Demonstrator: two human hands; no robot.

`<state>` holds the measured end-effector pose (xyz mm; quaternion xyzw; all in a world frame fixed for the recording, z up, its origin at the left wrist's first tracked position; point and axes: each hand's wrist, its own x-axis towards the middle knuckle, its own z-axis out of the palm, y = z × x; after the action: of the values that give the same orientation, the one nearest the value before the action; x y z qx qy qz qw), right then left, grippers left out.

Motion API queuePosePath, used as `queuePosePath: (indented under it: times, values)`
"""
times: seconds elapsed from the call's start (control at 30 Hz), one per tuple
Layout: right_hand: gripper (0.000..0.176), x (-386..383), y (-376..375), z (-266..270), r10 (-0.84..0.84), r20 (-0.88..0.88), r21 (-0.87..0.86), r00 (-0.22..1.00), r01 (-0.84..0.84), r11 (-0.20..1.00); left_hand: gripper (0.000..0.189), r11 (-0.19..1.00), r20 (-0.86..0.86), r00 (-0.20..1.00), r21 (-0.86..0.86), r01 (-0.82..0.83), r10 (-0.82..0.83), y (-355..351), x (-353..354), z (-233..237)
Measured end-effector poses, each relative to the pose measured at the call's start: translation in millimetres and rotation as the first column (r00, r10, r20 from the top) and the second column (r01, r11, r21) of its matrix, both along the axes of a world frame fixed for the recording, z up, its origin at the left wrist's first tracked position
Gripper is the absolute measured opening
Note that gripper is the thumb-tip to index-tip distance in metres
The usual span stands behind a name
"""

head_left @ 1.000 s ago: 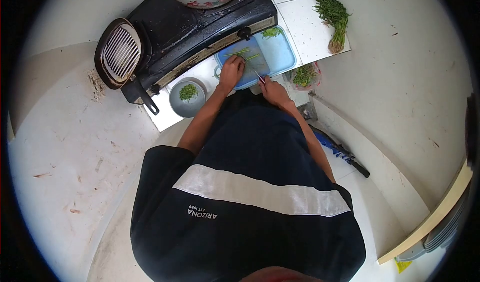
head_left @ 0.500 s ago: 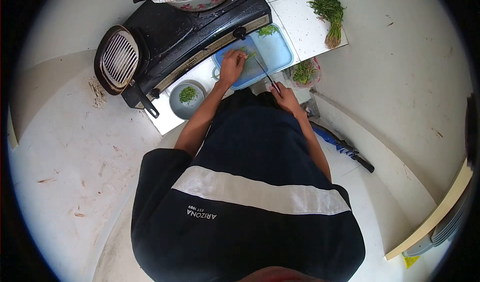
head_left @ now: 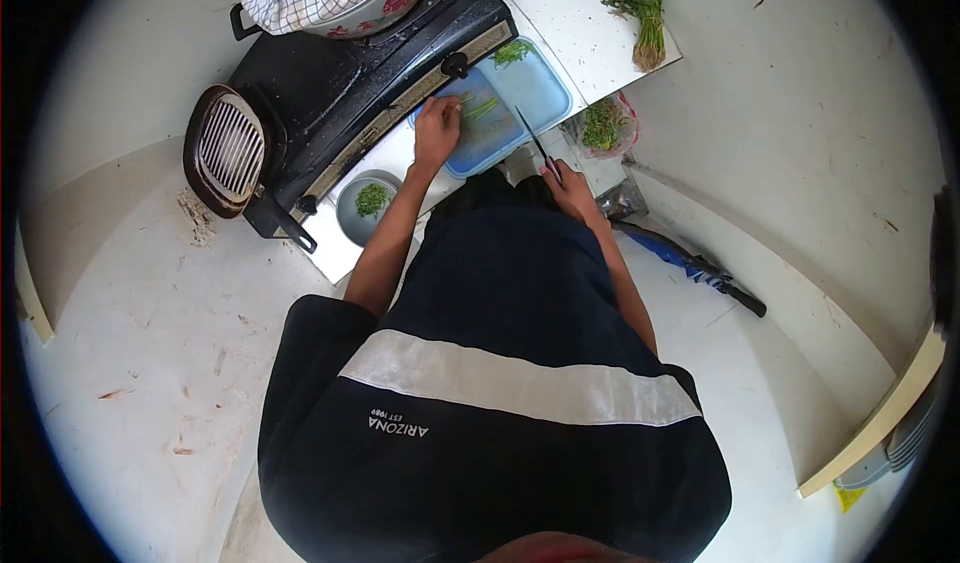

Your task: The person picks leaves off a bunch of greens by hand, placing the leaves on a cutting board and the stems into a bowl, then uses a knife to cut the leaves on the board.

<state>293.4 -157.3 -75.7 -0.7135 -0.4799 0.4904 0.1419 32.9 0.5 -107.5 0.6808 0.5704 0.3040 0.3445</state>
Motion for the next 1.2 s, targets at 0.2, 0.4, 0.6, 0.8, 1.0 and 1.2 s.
queuePosePath:
  times: [0.2,0.4,0.6,0.8,1.0,1.2]
  values:
    - [0.045,-3,10,1,0.067,-0.009,0.063,0.998,-0.066,0.996,0.03,0.96,-0.165,0.956,0.098,0.262,-0.244,-9,8,-5]
    - [0.048,-2,15,-17,0.153,-0.035,0.163,0.988,-0.146,0.976,0.03,0.966,-0.223,0.952,0.104,0.237,-0.209,-6,36,-20]
    - [0.049,-7,31,5,-0.117,-0.411,-0.253,0.904,0.011,0.967,0.02,0.974,-0.081,0.971,-0.034,0.224,-0.226,-5,45,-26]
    - [0.047,6,21,7,-0.165,-0.429,-0.244,0.888,0.062,0.968,0.017,0.969,0.063,0.967,-0.015,0.248,-0.246,-1,65,-27]
    - [0.047,25,13,11,-0.318,-0.395,-0.299,0.862,0.207,0.932,0.015,0.887,-0.111,0.88,-0.029,0.462,-0.462,18,108,-34]
    - [0.049,34,13,16,-0.373,-0.313,-0.298,0.873,0.282,0.912,0.018,0.843,-0.16,0.828,-0.123,0.523,-0.537,25,134,-44]
